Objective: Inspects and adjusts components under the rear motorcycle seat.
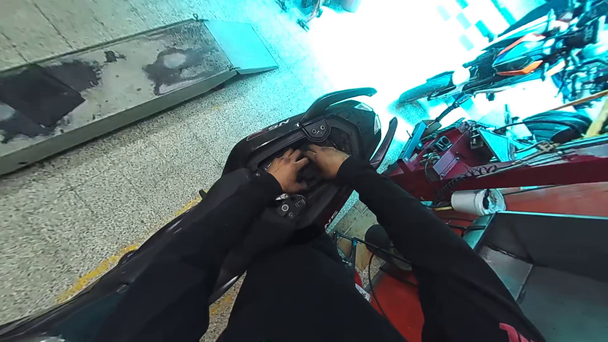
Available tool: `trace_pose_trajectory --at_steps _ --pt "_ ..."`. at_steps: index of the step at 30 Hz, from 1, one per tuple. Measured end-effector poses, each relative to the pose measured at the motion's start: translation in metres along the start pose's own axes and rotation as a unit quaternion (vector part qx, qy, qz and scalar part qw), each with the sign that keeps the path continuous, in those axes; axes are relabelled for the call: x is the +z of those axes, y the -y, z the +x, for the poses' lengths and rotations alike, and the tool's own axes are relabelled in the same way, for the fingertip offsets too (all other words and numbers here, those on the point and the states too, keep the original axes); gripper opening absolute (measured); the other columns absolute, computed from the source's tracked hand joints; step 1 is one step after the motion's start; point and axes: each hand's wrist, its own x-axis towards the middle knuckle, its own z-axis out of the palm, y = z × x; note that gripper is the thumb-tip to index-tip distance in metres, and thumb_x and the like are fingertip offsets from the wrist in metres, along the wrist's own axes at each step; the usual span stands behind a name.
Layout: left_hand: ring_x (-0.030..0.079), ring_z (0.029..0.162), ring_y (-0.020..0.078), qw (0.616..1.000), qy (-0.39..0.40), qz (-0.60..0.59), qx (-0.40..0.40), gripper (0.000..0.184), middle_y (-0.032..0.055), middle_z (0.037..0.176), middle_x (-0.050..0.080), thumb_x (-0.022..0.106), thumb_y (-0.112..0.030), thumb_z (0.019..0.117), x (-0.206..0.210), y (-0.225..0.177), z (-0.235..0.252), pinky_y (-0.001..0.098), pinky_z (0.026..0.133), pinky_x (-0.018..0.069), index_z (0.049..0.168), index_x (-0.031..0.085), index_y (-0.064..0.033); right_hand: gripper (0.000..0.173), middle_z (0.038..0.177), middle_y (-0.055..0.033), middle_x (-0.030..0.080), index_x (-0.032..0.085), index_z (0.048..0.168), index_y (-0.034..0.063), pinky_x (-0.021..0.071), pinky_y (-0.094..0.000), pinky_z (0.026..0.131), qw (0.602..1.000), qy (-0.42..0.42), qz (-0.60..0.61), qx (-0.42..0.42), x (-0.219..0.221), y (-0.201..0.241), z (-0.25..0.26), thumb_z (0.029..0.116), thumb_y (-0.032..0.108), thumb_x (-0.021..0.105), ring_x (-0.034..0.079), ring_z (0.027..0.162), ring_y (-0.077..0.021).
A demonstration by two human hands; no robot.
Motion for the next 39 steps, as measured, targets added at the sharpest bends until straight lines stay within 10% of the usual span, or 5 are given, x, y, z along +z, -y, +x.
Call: trace_pose_trajectory --at_steps 6,17,26,39 --pt "0.054 0.131 0.0409 0.995 -0.075 0.012 0.069 0.045 0.0136 0.134 0.065 0.070 -0.040 0.0850 0.013 0.008 -0.006 0.0615 0.104 0.0470 0.118 0.071 -0.0108 0.073 0.143 -0.0206 0.054 0.058 0.139 0.0075 0.0539 -0.0598 0.096 1.000 0.023 0.001 0.018 -0.003 0.006 -0.003 0.0742 0.018 0.089 0.064 0.115 -0.0417" --pt "0.060 0.128 0.0370 0.989 -0.050 0.022 0.141 0.040 0.0115 0.139 0.064 0.058 -0.030 0.0954 0.016 0.015 -0.017 0.0564 0.102 0.0501 0.129 0.066 -0.0101 0.072 0.134 -0.0181 0.062 0.059 0.136 0.0073 0.0533 -0.0597 0.094 0.998 0.056 -0.037 0.009 -0.002 0.005 0.007 0.0712 0.018 0.089 0.065 0.113 -0.0393" --pt "0.067 0.110 0.0337 0.981 -0.130 0.006 0.143 0.034 0.0146 0.114 0.071 0.070 -0.032 0.0862 0.023 0.013 -0.014 0.0505 0.094 0.0565 0.109 0.071 -0.0056 0.079 0.137 -0.0155 0.060 0.058 0.137 0.0097 0.0522 -0.0599 0.097 0.998 0.043 -0.022 -0.033 -0.005 0.003 0.014 0.0656 0.013 0.091 0.064 0.117 -0.0388" --pt "0.062 0.121 0.0347 0.981 -0.093 -0.017 0.170 0.037 0.0134 0.135 0.065 0.067 -0.025 0.0900 0.023 0.020 -0.011 0.0531 0.103 0.0511 0.124 0.072 -0.0105 0.088 0.137 -0.0175 0.059 0.056 0.141 0.0082 0.0510 -0.0602 0.098 0.994 0.061 -0.014 -0.088 -0.022 -0.018 0.014 0.0614 0.014 0.093 0.062 0.120 -0.0390"
